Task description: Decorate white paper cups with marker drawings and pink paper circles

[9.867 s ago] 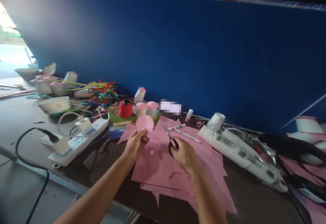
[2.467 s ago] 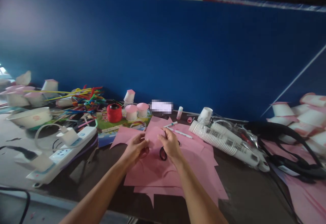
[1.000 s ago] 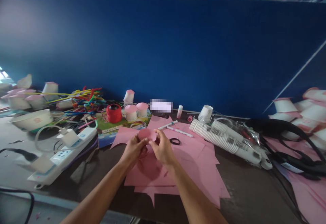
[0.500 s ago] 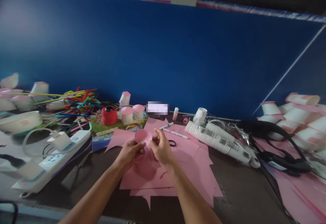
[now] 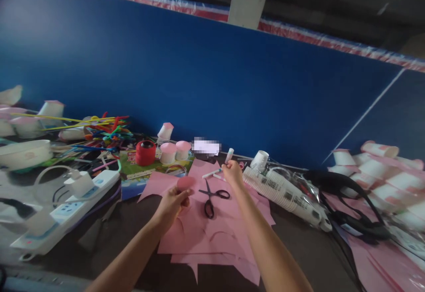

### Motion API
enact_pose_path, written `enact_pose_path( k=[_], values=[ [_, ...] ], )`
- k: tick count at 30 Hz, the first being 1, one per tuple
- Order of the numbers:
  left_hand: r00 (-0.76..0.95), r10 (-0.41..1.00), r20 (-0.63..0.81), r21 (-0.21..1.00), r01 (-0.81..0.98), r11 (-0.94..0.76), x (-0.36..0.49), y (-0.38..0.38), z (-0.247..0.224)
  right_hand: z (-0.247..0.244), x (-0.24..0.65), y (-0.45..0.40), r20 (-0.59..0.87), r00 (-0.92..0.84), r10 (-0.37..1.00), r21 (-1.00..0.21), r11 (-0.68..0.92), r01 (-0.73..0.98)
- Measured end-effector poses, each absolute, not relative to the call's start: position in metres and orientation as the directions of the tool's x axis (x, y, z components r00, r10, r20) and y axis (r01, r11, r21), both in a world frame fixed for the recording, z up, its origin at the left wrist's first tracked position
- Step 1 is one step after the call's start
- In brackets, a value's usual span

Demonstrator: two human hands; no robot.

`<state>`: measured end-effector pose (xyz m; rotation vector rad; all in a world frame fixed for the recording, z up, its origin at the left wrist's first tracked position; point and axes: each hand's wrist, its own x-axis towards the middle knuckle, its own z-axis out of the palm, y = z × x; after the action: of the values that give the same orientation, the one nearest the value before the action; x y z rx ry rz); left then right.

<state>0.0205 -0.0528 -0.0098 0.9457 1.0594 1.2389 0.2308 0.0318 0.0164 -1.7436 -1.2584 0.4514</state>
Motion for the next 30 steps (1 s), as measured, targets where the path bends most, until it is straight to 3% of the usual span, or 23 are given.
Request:
enact_pose_path(
  k=[7, 13, 25, 30],
  values=[
    [0.005, 0.992, -0.128, 0.963, -0.237, 0.125, 0.02, -0.051, -0.012, 0.004, 0.23, 0.083, 0.164, 0.54, 0.825, -0.712, -0.28, 0.644],
    [0.032, 0.985, -0.169, 0.95, -0.259, 0.172, 0.021, -0.051, -0.014, -0.017, 0.234, 0.11, 0.157, 0.575, 0.803, -0.687, -0.329, 0.647],
    [-0.015, 0.98, -0.198, 0.944, -0.271, 0.187, 0.02, -0.055, -0.01, -0.01, 0.237, 0.112, 0.253, 0.582, 0.773, -0.752, -0.222, 0.621],
    [-0.037, 0.982, -0.188, 0.954, -0.245, 0.173, 0.02, -0.055, -0.007, 0.011, 0.23, 0.079, 0.349, 0.514, 0.784, -0.805, -0.031, 0.593]
  ],
)
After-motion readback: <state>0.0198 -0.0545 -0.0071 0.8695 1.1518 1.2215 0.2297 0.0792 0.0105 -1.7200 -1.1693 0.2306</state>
